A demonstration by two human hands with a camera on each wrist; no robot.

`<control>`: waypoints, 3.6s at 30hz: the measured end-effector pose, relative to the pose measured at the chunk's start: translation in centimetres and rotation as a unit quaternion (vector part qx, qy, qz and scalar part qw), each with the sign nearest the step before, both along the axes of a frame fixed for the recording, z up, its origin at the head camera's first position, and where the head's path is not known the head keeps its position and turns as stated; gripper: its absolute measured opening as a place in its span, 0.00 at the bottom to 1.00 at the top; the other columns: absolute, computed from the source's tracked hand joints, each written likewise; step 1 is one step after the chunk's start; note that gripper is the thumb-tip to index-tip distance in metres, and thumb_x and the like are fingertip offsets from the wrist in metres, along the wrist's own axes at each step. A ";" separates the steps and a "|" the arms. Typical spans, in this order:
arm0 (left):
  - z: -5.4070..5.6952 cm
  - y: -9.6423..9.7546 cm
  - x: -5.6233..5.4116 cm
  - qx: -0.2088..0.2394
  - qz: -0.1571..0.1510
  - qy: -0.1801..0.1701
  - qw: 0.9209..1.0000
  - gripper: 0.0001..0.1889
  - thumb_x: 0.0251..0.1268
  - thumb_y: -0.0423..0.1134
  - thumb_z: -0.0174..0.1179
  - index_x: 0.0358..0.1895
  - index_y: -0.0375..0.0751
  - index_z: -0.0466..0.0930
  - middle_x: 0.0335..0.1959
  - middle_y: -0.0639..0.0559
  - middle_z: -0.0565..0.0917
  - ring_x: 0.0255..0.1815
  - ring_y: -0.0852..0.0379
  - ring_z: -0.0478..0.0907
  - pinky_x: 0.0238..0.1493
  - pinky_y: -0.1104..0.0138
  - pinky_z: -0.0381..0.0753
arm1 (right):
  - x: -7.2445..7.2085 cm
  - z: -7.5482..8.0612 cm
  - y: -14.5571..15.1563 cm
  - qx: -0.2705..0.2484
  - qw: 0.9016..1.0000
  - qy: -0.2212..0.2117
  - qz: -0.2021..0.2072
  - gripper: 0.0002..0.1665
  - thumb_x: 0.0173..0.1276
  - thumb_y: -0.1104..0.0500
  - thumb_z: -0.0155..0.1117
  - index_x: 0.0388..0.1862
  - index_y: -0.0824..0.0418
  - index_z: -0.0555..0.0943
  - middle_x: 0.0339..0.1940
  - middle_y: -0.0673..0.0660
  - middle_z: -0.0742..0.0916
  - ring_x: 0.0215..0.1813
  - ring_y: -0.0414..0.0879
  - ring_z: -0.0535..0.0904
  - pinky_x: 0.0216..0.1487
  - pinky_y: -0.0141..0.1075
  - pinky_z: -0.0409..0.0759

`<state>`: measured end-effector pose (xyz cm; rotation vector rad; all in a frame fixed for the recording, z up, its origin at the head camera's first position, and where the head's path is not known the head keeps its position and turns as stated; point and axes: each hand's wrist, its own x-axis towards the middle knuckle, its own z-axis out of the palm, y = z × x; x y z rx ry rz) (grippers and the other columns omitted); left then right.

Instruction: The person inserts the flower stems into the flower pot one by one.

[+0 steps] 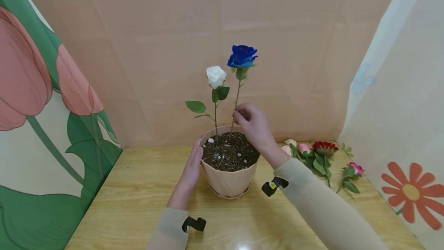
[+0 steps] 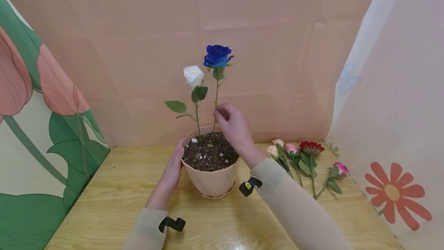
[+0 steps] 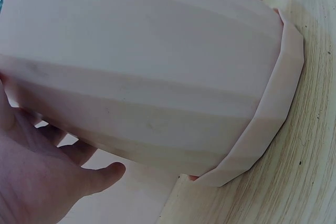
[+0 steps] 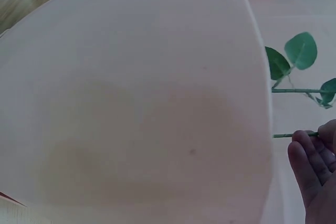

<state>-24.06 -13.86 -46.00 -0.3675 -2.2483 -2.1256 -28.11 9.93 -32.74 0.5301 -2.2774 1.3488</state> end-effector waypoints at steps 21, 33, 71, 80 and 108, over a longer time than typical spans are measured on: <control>0.2 0.1 0.1 -0.004 0.003 -0.009 1.000 0.34 0.93 0.63 0.34 0.93 0.61 0.45 0.93 0.51 0.44 0.92 0.41 0.37 0.85 0.32 0.38 | -0.7 -1.8 -0.6 0.032 0.999 0.002 -0.015 0.10 0.85 0.60 0.66 0.54 0.65 0.88 0.45 0.58 0.92 0.44 0.52 0.88 0.45 0.48 0.88; 0.2 0.2 0.2 -0.006 0.009 -0.001 1.000 0.33 0.94 0.59 0.34 0.93 0.58 0.46 0.93 0.50 0.45 0.92 0.39 0.38 0.85 0.33 0.38 | -0.6 -2.5 -1.0 0.070 0.997 0.016 -0.021 0.10 0.86 0.59 0.66 0.55 0.64 0.88 0.43 0.57 0.92 0.41 0.50 0.87 0.43 0.48 0.88; 0.1 0.7 0.3 -0.003 0.012 0.003 1.000 0.33 0.95 0.59 0.33 0.93 0.56 0.46 0.93 0.50 0.45 0.92 0.42 0.38 0.86 0.37 0.40 | -0.6 -3.1 -0.5 0.137 0.990 0.025 -0.026 0.10 0.86 0.58 0.66 0.46 0.62 0.90 0.35 0.55 0.91 0.33 0.48 0.83 0.37 0.44 0.85; 0.5 0.7 0.3 -0.008 0.008 -0.008 1.000 0.34 0.94 0.62 0.33 0.93 0.59 0.45 0.93 0.51 0.43 0.92 0.41 0.37 0.85 0.34 0.38 | -0.7 -2.9 -0.4 0.136 0.990 0.034 -0.018 0.10 0.85 0.60 0.67 0.43 0.63 0.91 0.32 0.52 0.91 0.32 0.46 0.84 0.37 0.44 0.87; 0.2 0.5 0.1 -0.003 0.006 0.018 1.000 0.34 0.95 0.58 0.32 0.93 0.53 0.46 0.93 0.49 0.46 0.92 0.43 0.38 0.86 0.36 0.37 | -0.4 -3.4 -0.7 0.100 0.993 0.046 -0.053 0.10 0.81 0.57 0.73 0.51 0.63 0.94 0.41 0.56 0.95 0.39 0.48 0.92 0.44 0.48 0.91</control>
